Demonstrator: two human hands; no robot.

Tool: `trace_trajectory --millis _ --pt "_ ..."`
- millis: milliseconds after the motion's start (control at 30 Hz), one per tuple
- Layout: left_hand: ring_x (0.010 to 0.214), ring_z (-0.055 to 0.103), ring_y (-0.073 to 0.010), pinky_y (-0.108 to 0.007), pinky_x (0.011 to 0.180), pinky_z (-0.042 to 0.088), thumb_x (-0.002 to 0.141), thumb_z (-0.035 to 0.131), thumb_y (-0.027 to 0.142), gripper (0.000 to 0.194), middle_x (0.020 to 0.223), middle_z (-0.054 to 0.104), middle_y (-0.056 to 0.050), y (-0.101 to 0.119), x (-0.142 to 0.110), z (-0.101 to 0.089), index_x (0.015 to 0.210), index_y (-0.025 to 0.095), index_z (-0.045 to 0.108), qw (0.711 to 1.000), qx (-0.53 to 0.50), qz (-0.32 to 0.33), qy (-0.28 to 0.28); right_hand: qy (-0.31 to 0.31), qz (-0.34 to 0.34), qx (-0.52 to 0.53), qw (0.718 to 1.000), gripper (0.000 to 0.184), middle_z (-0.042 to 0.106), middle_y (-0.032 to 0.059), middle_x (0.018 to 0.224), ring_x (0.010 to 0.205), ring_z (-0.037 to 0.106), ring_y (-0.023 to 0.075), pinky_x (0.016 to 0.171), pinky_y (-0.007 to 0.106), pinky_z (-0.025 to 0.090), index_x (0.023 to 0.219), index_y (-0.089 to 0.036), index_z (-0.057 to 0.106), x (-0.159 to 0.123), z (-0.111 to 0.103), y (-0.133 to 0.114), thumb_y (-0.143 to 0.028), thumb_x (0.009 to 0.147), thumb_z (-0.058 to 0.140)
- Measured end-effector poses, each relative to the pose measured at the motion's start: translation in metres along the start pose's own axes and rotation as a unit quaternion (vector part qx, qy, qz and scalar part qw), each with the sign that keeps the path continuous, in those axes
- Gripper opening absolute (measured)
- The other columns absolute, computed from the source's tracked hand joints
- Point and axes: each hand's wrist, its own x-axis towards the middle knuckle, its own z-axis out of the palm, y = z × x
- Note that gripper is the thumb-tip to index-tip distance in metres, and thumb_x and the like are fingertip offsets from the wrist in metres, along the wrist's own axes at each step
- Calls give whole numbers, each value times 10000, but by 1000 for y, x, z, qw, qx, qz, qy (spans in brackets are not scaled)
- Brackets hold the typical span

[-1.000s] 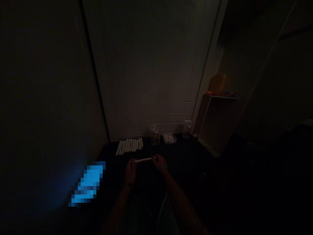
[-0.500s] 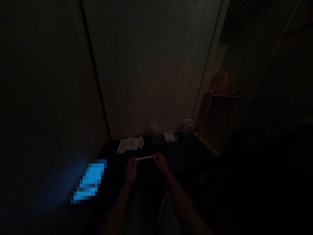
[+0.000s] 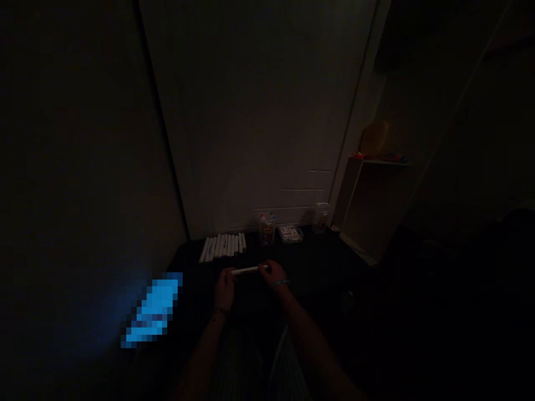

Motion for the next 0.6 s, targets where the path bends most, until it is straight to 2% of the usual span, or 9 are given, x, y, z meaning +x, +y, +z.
trace_trajectory --millis 100,300,600 --pt "623 509 -131 -233 601 390 801 285 431 353 653 536 15 0 0 0 857 201 547 1000 -1 1 5 -7 4 -7 1000 275 588 1 825 751 515 105 649 186 355 844 -217 568 0 -1 0 -439 814 409" --pt "610 497 -124 -224 581 376 807 285 430 341 657 522 24 -2 -1 1 879 214 538 1000 0 5 -7 -13 19 -37 999 233 593 2 843 771 518 104 674 190 351 851 -212 562 0 -3 -2 -325 844 360" --pt "603 492 -131 -228 578 376 801 281 439 357 638 522 16 2 0 -1 857 203 543 1000 -6 -4 -6 -29 38 -42 998 214 600 1 849 767 525 108 656 193 348 846 -222 564 0 -6 -7 -298 842 365"
